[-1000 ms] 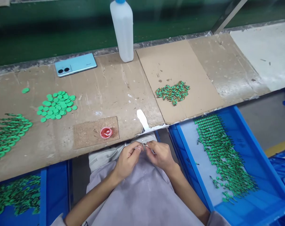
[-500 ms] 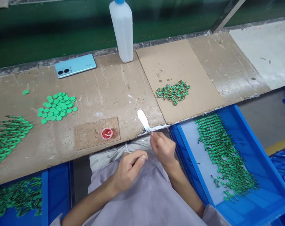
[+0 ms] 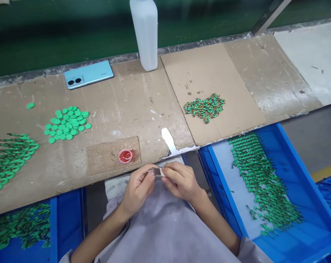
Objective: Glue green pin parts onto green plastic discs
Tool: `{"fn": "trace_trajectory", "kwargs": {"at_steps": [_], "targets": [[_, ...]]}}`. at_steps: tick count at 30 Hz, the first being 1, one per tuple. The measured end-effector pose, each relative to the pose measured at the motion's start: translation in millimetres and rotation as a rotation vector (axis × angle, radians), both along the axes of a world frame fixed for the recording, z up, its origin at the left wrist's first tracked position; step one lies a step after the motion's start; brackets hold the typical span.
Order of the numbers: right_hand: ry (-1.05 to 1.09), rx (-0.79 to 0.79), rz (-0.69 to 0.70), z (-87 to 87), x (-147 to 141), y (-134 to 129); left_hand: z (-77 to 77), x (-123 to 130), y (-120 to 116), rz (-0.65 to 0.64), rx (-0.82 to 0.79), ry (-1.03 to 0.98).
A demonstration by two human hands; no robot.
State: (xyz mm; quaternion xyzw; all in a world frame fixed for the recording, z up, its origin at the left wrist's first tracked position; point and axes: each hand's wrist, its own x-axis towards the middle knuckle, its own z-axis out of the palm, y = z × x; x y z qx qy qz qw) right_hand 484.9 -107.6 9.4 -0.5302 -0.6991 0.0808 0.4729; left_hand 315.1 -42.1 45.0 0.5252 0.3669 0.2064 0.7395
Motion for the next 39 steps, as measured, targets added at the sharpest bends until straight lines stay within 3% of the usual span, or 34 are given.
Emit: {"fn": "trace_trajectory", "kwargs": {"at_steps": [10,15,19,23,30,36,39], "targets": [[0.002,-0.046,-0.014,1.7,-1.6,3.7,-0.2,0.2,0.0,-0.001,0.255,0.135],[-0.029,-0.033,-0.190,-5.1,6.8,3.4,12.3,0.2,-7.3,-0.114,0.344,0.099],[0.060,0.023,-0.333,-5.5,17.0,-2.7,21.0,2.9,-10.5,-0.139,0.253,0.045],[0.114,-0.037,-0.223,8.2,16.5,-8.1,19.3,5.1,-4.2,-0.043,0.129,0.044],[0.103,-0.011,-0.001,19.1,8.4,-1.9,18.6,3.9,-1.8,-0.076,0.150,0.045],[0.037,-0.034,-0.003,16.0,7.9,-6.1,13.4,5.8,-3.0,-0.088,0.217,0.106],[-0.045,-0.051,-0.080,14.1,6.9,-7.1,13.4,6.1,-4.0,-0.067,0.247,0.140]]}}
